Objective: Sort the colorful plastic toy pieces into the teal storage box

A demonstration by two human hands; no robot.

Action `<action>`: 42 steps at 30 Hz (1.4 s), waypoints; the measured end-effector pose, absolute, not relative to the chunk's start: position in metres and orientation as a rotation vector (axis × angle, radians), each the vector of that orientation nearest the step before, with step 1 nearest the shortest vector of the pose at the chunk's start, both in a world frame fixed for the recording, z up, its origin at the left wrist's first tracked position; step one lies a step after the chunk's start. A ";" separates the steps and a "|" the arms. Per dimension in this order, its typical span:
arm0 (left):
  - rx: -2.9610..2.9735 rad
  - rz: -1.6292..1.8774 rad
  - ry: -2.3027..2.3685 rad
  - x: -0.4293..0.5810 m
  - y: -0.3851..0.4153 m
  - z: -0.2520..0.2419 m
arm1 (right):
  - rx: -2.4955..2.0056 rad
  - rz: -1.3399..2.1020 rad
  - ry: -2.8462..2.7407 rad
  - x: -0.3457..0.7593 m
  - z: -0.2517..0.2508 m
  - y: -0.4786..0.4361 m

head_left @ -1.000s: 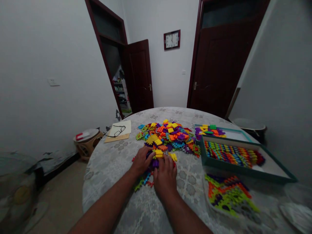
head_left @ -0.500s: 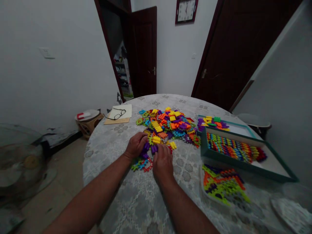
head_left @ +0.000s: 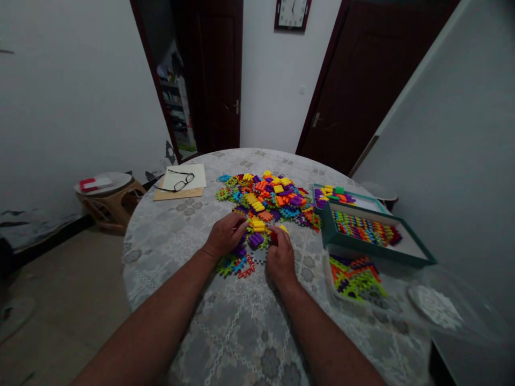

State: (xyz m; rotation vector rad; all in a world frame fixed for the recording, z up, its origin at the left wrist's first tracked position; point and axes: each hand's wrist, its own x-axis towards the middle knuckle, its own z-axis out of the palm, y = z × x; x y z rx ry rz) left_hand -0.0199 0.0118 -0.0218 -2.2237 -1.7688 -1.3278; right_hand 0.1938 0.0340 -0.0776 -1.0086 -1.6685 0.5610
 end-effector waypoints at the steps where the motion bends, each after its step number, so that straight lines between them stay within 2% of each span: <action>1: -2.234 -1.323 -1.745 -0.019 0.012 -0.022 | -1.007 0.584 -1.646 0.196 -0.078 0.035; 9: -2.326 -1.288 -1.608 -0.010 0.012 -0.019 | -1.019 1.076 -1.087 0.201 -0.077 0.042; 13: -2.399 -1.275 -1.586 -0.005 0.008 -0.014 | -0.994 1.183 -0.911 0.206 -0.069 0.043; 20: -2.559 -1.254 -1.665 0.000 0.005 -0.010 | -0.899 1.315 -1.003 0.211 -0.050 0.032; 27: -2.752 -1.463 -1.732 0.008 0.005 -0.010 | -0.723 1.470 -1.172 0.207 -0.037 0.015; 30: -2.717 -1.529 -1.794 0.006 0.005 -0.006 | -0.805 1.334 -1.273 0.214 -0.035 0.020; 36: -2.355 -1.824 -1.973 -0.004 0.007 0.000 | -0.925 0.533 -1.834 0.235 -0.036 0.036; 42: -2.213 -1.830 -2.003 -0.004 0.010 -0.007 | -0.950 0.339 -2.184 0.224 -0.050 0.029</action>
